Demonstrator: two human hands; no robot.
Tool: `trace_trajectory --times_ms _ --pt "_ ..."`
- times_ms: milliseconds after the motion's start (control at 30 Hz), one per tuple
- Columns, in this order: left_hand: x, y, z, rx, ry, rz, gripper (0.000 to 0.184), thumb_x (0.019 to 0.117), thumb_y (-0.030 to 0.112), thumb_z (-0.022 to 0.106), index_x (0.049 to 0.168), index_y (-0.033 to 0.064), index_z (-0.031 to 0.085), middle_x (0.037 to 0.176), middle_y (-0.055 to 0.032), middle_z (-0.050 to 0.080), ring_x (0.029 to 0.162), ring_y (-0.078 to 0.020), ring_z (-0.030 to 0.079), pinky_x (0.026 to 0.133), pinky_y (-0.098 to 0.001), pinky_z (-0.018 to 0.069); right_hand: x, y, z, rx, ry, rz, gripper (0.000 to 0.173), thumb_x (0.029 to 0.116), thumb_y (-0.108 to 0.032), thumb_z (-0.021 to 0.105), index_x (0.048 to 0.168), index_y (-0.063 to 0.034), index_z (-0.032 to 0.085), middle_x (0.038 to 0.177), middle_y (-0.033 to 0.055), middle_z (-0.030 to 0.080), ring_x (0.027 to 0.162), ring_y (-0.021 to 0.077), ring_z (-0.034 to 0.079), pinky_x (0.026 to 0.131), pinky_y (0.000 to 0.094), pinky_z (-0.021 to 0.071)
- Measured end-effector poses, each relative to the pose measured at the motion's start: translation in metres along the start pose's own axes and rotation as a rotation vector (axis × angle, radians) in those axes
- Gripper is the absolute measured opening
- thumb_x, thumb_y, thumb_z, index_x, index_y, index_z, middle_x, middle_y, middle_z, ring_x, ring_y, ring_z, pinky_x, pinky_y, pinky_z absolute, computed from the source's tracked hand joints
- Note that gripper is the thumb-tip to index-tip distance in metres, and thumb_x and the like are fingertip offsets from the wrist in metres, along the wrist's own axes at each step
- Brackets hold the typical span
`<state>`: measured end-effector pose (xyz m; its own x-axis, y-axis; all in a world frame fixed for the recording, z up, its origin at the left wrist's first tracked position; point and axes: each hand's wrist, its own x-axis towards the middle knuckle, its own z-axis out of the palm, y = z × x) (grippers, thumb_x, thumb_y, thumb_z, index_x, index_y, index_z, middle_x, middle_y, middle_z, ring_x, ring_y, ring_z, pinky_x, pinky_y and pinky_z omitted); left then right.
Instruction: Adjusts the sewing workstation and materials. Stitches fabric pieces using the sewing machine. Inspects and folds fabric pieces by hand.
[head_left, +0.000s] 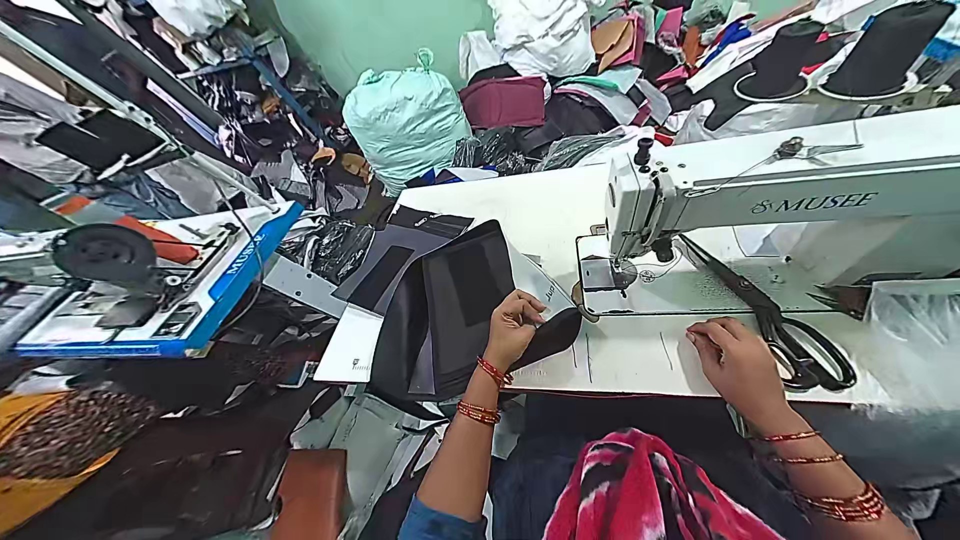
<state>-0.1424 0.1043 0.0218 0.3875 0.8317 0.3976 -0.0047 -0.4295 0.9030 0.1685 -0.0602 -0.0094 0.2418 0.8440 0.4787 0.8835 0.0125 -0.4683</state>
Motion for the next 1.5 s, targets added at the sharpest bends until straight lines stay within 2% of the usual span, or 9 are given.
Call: trace_trajectory --times_ms 267,533,700,867,967,1100,1233,1300,1500 --pt "-0.001 0.002 0.003 -0.038 -0.021 -0.006 0.018 0.0729 -0.012 0.056 0.075 0.0014 0.068 0.095 0.0001 0.071 0.084 -0.0001 0.064 0.074 -0.0174 0.0541 0.035 -0.105 0.042 0.293 0.026 -0.358 0.016 0.098 -0.012 0.061 0.102 -0.0048 0.075 0.1 0.0154 0.072 0.095 0.0308 0.069 0.085 0.0421 0.0571" --pt "0.005 0.005 0.006 -0.017 -0.063 0.021 0.015 0.0744 -0.012 0.057 0.081 -0.0021 0.067 0.094 -0.0013 0.069 0.087 -0.0011 0.064 0.076 -0.0185 0.0549 0.063 -0.141 0.077 0.172 0.086 -0.525 0.017 0.0984 -0.012 0.058 0.101 -0.0073 0.074 0.098 0.0132 0.074 0.095 0.0326 0.072 0.081 0.0468 0.0577" --pt "0.025 0.017 0.029 0.035 -0.139 0.063 0.017 0.0841 -0.007 0.061 0.098 -0.0066 0.07 0.099 -0.0091 0.068 0.092 -0.0079 0.067 0.085 -0.024 0.0576 0.069 -0.121 0.065 0.401 0.069 -0.206 0.017 0.0939 -0.012 0.062 0.1 0.0012 0.072 0.098 0.0151 0.073 0.094 0.026 0.072 0.086 0.0387 0.0581" --pt "0.046 0.027 0.064 0.241 -0.175 0.177 0.036 0.0923 0.0 0.065 0.128 -0.0023 0.066 0.132 -0.0236 0.059 0.097 -0.0188 0.069 0.087 -0.029 0.0588 0.088 -0.102 0.038 0.851 -0.094 0.396 0.02 0.0969 -0.006 0.061 0.113 0.0066 0.061 0.095 0.0102 0.067 0.082 0.0097 0.067 0.074 0.0258 0.0579" --pt "0.049 0.015 0.076 0.42 -0.208 0.298 0.03 0.0947 0.001 0.062 0.124 -0.0014 0.07 0.131 -0.0265 0.062 0.112 -0.031 0.068 0.099 -0.0395 0.0561 0.096 -0.089 0.038 0.865 -0.143 0.582 0.017 0.1003 -0.006 0.061 0.112 0.0053 0.061 0.091 0.0102 0.068 0.075 0.0128 0.069 0.065 0.0277 0.0586" --pt "0.055 -0.012 0.069 0.688 -0.434 0.463 0.027 0.0994 0.014 0.06 0.121 0.0047 0.073 0.132 -0.0196 0.067 0.132 -0.0407 0.058 0.114 -0.0587 0.0412 0.104 -0.075 0.039 0.722 -0.262 0.694 0.021 0.1053 -0.014 0.056 0.115 0.0038 0.062 0.087 0.0074 0.068 0.065 0.0093 0.064 0.055 0.0232 0.0504" --pt "0.072 0.001 0.059 0.91 -0.834 0.243 0.05 0.1027 0.035 0.056 0.15 0.0194 0.054 0.166 -0.0072 0.035 0.159 -0.0349 0.014 0.123 -0.0676 0.0055 0.112 -0.064 0.042 0.611 -0.385 0.751 0.024 0.1067 -0.015 0.055 0.118 0.0053 0.062 0.09 0.0096 0.068 0.067 0.0104 0.064 0.064 0.0258 0.0557" --pt "0.079 0.0 0.059 0.931 -0.931 0.213 0.055 0.1033 0.04 0.053 0.155 0.0223 0.047 0.169 -0.0067 0.03 0.16 -0.036 0.008 0.12 -0.0729 -0.0013 0.116 -0.058 0.045 0.519 -0.457 0.744 0.026 0.1065 -0.018 0.055 0.119 0.0033 0.063 0.094 0.0109 0.067 0.069 0.0118 0.064 0.065 0.028 0.0555" --pt "0.079 -0.008 0.062 0.916 -0.864 0.163 0.045 0.1068 0.029 0.04 0.15 0.0276 0.052 0.157 -0.0095 0.048 0.147 -0.0357 0.04 0.115 -0.0657 0.0274 0.129 -0.054 0.046 0.247 -0.568 0.644 0.028 0.1042 -0.025 0.056 0.117 -0.0018 0.066 0.097 0.0128 0.067 0.079 0.021 0.066 0.076 0.0399 0.0548"
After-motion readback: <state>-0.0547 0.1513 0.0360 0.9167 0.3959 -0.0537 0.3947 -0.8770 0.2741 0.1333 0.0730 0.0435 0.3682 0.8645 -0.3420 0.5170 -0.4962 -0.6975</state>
